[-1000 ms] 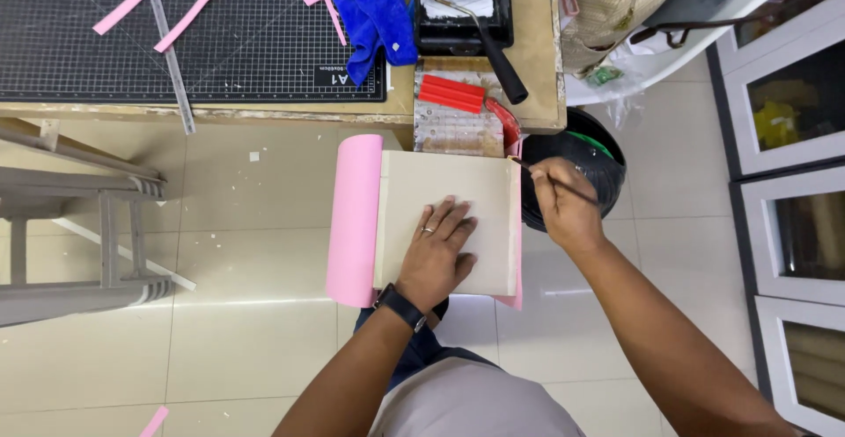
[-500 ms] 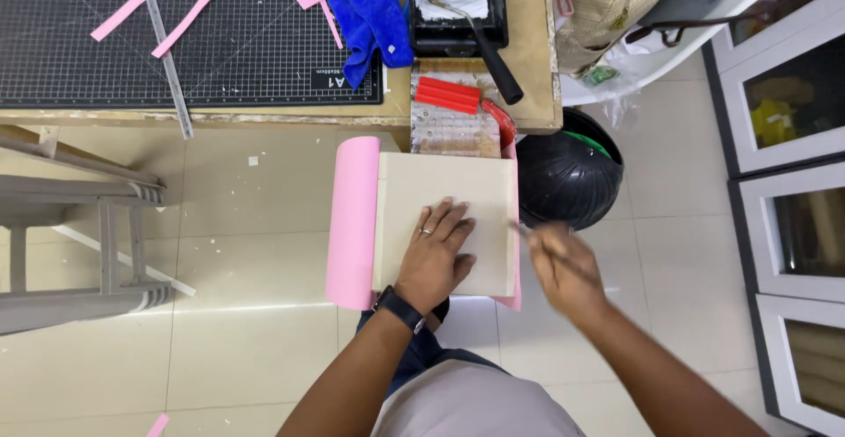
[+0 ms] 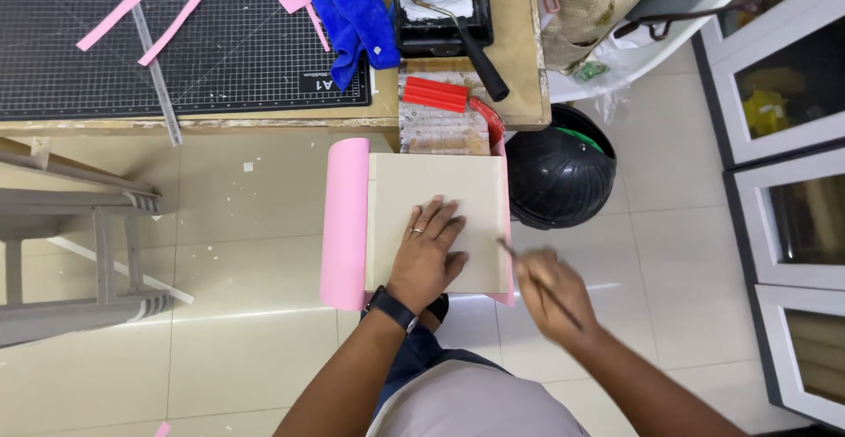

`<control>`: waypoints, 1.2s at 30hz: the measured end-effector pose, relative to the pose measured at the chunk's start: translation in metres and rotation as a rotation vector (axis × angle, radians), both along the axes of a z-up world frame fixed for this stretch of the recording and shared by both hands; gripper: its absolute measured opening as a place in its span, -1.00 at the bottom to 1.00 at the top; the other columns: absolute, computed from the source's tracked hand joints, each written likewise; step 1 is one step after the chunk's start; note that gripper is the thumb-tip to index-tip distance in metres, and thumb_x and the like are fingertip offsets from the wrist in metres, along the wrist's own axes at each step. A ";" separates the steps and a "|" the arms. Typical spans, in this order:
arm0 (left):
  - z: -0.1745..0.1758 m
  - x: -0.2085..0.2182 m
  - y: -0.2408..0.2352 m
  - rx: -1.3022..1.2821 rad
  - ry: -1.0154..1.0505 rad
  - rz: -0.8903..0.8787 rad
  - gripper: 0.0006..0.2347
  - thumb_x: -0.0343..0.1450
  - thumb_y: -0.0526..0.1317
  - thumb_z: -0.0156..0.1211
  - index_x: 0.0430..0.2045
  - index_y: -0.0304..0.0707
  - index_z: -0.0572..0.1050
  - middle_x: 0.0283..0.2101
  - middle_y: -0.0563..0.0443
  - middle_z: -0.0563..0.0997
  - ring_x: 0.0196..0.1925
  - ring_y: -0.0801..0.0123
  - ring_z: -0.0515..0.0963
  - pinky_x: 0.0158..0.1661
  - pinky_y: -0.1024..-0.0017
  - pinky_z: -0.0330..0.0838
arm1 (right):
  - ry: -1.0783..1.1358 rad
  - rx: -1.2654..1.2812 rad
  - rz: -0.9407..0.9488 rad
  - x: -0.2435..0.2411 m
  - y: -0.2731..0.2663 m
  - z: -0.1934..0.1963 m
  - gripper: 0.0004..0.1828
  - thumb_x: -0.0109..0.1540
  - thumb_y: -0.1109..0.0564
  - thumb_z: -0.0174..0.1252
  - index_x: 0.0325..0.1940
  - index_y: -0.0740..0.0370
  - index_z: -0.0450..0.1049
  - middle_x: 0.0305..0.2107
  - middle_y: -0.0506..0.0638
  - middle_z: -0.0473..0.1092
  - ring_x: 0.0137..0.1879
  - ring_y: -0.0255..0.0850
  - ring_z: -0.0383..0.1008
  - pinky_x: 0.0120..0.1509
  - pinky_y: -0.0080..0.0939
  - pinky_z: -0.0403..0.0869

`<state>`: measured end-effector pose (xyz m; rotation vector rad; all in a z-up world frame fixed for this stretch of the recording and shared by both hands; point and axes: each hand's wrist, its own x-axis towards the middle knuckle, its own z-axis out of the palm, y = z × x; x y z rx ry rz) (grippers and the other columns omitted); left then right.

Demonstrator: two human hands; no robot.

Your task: Wrapping a box with pink paper using a roller to apply adhesive and a scraper to smooth it.

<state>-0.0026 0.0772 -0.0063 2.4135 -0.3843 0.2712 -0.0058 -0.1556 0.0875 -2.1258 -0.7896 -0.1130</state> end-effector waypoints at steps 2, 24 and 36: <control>0.001 0.005 0.003 -0.003 -0.006 -0.004 -0.55 0.34 -0.17 0.29 0.13 -0.33 0.48 0.39 -0.14 0.34 0.52 -0.08 0.15 0.45 -0.12 -0.08 | 0.041 0.017 0.031 -0.019 -0.004 0.009 -0.86 0.37 0.24 -0.06 -0.27 0.23 0.37 -0.40 -0.01 0.41 -0.30 -0.13 0.38 -0.14 -0.14 0.37; -0.001 0.004 -0.002 0.155 0.148 0.043 -0.46 0.31 -0.06 0.34 0.23 -0.08 0.43 0.42 0.05 0.29 0.55 0.09 0.09 0.50 0.00 -0.17 | 0.015 -0.023 -0.136 0.100 0.015 -0.005 -0.66 0.39 0.11 0.08 -0.45 0.28 0.48 -0.55 0.18 0.49 -0.30 0.23 0.53 -0.17 0.10 0.47; 0.012 -0.002 -0.004 0.136 0.154 -0.002 -0.48 0.31 -0.10 0.34 0.21 -0.06 0.45 0.39 0.05 0.34 0.53 0.12 0.13 0.48 -0.06 -0.19 | -0.272 0.016 -0.237 0.062 0.010 -0.021 -0.92 0.37 0.25 0.16 -0.20 0.27 0.53 -0.39 0.15 0.45 -0.19 0.12 0.54 -0.03 -0.01 0.51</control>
